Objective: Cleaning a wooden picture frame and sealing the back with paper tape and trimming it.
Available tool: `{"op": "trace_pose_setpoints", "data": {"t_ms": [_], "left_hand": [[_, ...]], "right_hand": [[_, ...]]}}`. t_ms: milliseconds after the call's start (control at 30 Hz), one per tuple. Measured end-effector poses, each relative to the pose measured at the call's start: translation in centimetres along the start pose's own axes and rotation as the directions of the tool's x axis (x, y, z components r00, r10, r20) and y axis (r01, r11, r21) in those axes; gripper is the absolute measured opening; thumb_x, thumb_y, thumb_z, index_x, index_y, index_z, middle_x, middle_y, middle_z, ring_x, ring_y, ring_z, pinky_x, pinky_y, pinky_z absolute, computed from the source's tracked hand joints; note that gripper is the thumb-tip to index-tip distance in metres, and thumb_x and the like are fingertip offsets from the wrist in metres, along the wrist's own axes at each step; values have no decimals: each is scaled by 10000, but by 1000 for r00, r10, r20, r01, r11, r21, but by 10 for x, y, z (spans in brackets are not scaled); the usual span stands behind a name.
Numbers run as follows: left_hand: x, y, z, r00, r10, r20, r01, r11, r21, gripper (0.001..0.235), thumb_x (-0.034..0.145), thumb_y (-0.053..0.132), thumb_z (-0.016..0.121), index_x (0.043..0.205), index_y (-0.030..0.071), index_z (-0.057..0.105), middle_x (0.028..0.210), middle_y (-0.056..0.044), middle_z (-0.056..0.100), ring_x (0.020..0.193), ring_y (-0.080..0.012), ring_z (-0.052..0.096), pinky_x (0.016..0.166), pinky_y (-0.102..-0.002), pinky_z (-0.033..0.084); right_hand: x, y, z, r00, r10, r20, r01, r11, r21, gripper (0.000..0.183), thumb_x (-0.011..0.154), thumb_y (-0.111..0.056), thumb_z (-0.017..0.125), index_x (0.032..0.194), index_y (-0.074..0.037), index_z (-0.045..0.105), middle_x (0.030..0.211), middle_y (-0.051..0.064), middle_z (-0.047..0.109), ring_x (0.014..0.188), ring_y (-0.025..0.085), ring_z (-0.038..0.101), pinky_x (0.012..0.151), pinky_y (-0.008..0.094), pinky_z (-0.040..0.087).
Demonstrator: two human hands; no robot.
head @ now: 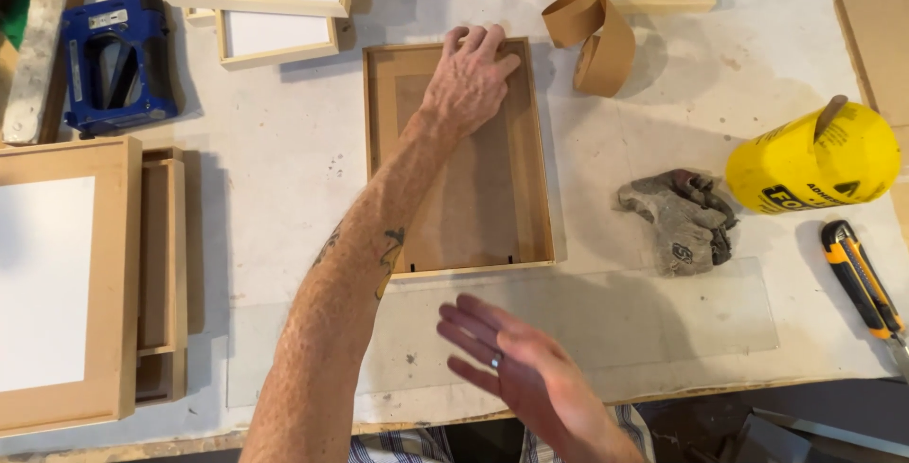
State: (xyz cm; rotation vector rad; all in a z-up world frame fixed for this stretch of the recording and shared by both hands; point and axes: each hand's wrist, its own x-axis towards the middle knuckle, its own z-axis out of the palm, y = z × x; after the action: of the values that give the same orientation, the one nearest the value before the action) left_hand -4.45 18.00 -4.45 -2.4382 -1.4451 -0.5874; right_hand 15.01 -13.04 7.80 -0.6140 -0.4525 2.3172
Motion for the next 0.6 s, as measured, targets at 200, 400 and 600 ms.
{"op": "trace_pose_setpoints", "data": {"t_ms": [200,400,600], "left_hand": [[-4,-15,-31,920,392,28,-381,871,309,222,904,277,668,1115,238,726,1376,-102,530,1141,-261,541,1077,-540,423],[-76,-28,-110,999,10,36,-5,988,-155,148,962,84,576,1071,95,676,1053,-105,633,942,-280,588,990,-565,448],[-139,-51,-108,898,-432,-78,423,899,-113,384,866,116,680,1249,126,699,1124,-140,595,945,-366,610,707,-540,532]], "right_hand": [[-12,1,-6,948,165,-272,-190,980,-67,562,941,-256,572,1424,29,609,1547,191,605,1403,375,589,1087,496,479],[-13,-27,-37,979,-92,-184,-33,813,-581,373,955,-231,587,1268,-82,722,1334,137,771,1112,263,776,942,428,661],[22,-47,-22,928,-356,-112,3,308,-951,299,925,-134,670,1207,-87,757,1115,30,785,1048,98,721,884,246,579]]}}
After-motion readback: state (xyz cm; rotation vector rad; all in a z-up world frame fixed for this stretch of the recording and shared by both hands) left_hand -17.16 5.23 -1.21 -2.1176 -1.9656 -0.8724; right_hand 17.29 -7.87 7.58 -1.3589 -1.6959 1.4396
